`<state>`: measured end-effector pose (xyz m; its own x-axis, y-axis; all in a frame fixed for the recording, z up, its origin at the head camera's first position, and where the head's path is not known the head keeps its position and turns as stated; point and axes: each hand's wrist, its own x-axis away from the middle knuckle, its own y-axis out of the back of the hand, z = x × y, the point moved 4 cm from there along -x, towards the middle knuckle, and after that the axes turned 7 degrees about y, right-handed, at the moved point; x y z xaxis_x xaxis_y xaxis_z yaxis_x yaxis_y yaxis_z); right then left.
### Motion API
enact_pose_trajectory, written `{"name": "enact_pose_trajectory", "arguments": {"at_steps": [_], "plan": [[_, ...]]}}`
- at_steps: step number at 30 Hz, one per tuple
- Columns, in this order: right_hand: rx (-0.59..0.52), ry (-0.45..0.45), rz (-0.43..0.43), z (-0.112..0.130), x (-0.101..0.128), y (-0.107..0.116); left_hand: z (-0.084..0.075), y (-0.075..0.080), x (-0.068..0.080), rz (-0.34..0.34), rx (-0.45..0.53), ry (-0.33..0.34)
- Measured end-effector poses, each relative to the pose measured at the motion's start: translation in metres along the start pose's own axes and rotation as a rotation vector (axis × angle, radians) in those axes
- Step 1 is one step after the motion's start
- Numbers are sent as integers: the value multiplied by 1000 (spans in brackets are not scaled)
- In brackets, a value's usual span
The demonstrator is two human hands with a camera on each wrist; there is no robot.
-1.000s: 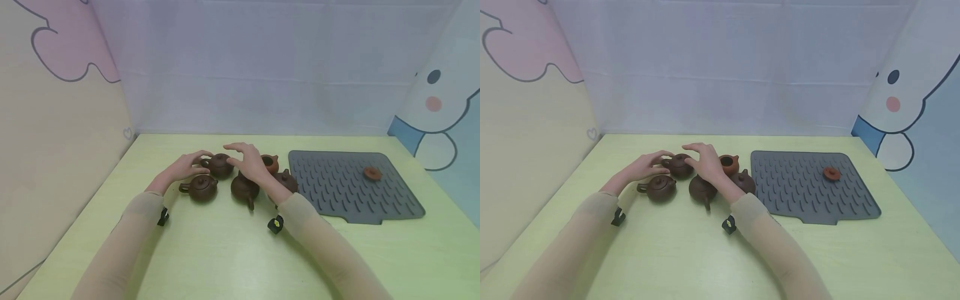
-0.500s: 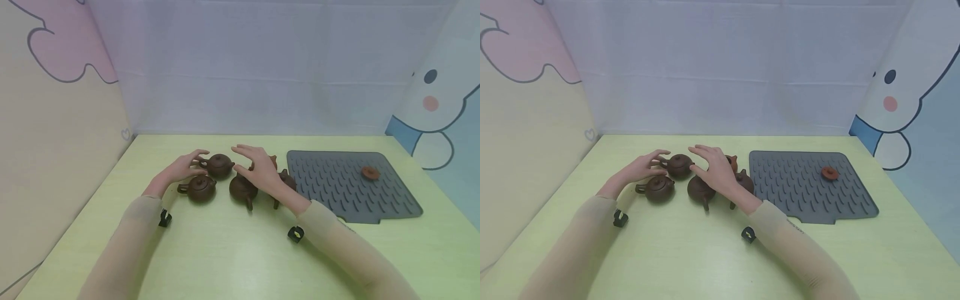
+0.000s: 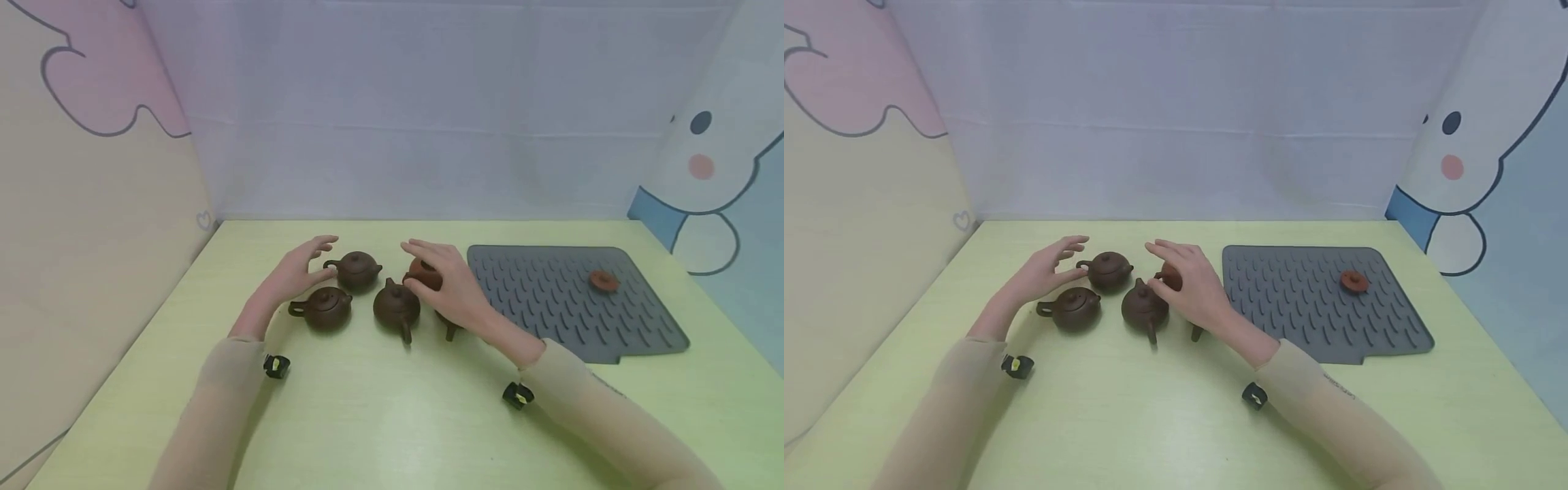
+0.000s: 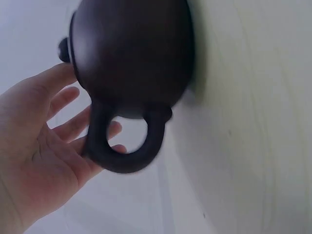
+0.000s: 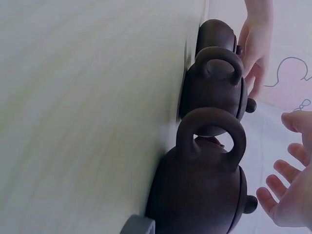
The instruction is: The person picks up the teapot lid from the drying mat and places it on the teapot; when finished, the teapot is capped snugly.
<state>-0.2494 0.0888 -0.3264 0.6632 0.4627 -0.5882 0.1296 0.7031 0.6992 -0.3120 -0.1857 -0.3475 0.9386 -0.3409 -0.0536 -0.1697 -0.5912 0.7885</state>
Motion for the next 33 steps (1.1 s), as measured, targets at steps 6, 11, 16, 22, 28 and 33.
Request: {"name": "enact_pose_trajectory", "arguments": {"at_steps": [6, 11, 16, 22, 28, 33], "plan": [[48, 42, -27, -3, 14, 15, -26, -1, 3, -86, -59, -59], [85, 51, -44, -13, 29, 30, -46, -4, 1, -137, -38, -68], [114, 36, -46, -24, 42, 45, -64, -15, -4, -120, 16, -97], [142, 4, -25, -39, 55, 64, -79, -33, -12, -81, 17, -110], [163, -29, 8, -57, 69, 82, -93, -51, -24, -19, 11, -127], [192, -32, 33, -76, 81, 97, -101, -67, -34, 54, -18, -158]]}}
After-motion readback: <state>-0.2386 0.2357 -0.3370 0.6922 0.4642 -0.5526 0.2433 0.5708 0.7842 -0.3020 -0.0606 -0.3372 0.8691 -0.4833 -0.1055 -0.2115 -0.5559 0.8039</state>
